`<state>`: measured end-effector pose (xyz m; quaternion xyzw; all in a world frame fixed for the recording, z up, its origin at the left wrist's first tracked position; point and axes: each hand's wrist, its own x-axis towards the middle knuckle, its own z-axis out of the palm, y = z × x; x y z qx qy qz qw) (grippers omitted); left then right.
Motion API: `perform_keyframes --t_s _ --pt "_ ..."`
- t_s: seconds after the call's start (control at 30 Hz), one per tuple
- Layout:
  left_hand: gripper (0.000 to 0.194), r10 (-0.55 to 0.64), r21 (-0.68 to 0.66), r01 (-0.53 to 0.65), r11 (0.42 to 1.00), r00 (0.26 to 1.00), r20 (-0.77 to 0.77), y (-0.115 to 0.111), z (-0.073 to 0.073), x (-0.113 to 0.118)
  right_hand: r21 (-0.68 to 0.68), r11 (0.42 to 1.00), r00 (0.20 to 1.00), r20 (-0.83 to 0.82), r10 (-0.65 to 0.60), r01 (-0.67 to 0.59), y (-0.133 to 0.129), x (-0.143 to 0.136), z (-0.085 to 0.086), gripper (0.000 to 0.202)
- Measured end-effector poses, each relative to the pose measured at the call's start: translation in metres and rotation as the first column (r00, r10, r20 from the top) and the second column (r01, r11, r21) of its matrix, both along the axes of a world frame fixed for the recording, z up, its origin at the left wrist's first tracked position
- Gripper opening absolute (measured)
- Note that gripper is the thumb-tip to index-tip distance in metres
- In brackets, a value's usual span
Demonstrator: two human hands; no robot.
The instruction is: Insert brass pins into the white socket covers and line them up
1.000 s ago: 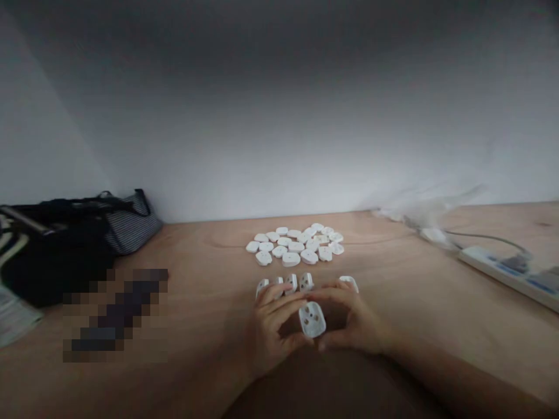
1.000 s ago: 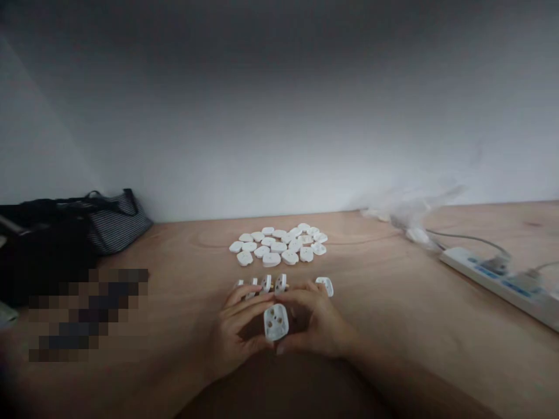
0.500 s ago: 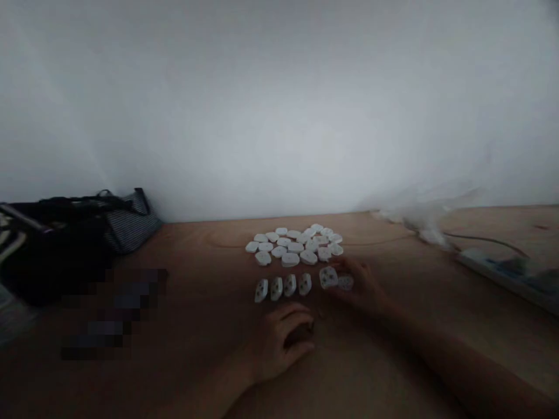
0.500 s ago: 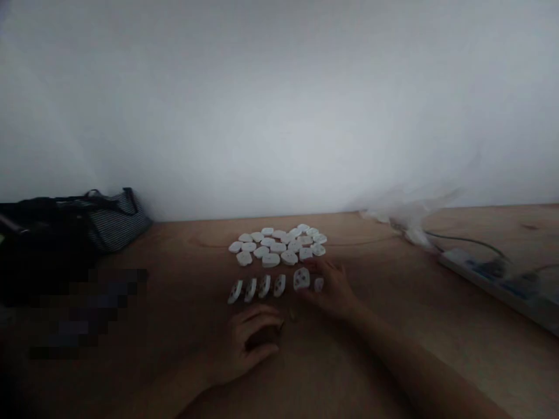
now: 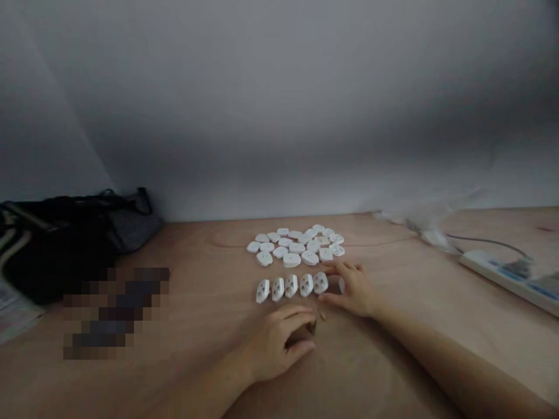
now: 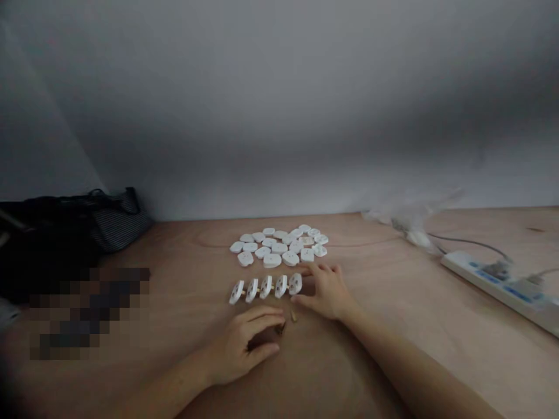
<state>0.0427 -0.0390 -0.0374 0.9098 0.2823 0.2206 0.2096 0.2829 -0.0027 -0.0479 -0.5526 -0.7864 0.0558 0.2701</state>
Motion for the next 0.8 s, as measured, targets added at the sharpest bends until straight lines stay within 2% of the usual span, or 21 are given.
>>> perform_keyframes --t_s 0.07,0.13,0.3,0.47,0.67,0.8 --pt "0.042 0.008 0.0 -0.008 1.0 1.0 -0.022 0.0 0.0 -0.001 -0.013 1.0 1.0 0.011 -0.014 0.014 0.0 0.014 0.002 0.067" --pt "0.046 0.001 0.005 -0.001 1.0 0.999 -0.054 0.0 0.002 -0.001 -0.028 0.999 0.998 0.052 -0.019 0.021 -0.001 0.031 0.005 0.058" --pt "0.058 -0.097 0.038 0.106 0.994 0.976 -0.193 0.0 0.012 0.005 -0.128 0.992 0.996 0.089 0.032 -0.021 -0.005 0.055 0.011 0.05" --pt "0.061 -0.146 0.047 0.162 0.986 0.959 -0.244 0.001 0.016 0.01 -0.151 0.983 0.993 0.043 0.11 -0.102 -0.01 0.047 0.016 0.038" --pt "0.031 -0.063 0.088 0.071 0.994 0.994 -0.093 0.0 0.006 0.005 -0.175 0.955 0.969 0.01 0.246 -0.24 -0.022 0.025 0.018 0.039" --pt "0.026 -0.017 0.11 0.021 0.994 0.999 -0.044 0.001 0.003 0.002 -0.141 0.932 0.943 -0.042 0.33 -0.333 -0.033 0.003 0.014 0.043"
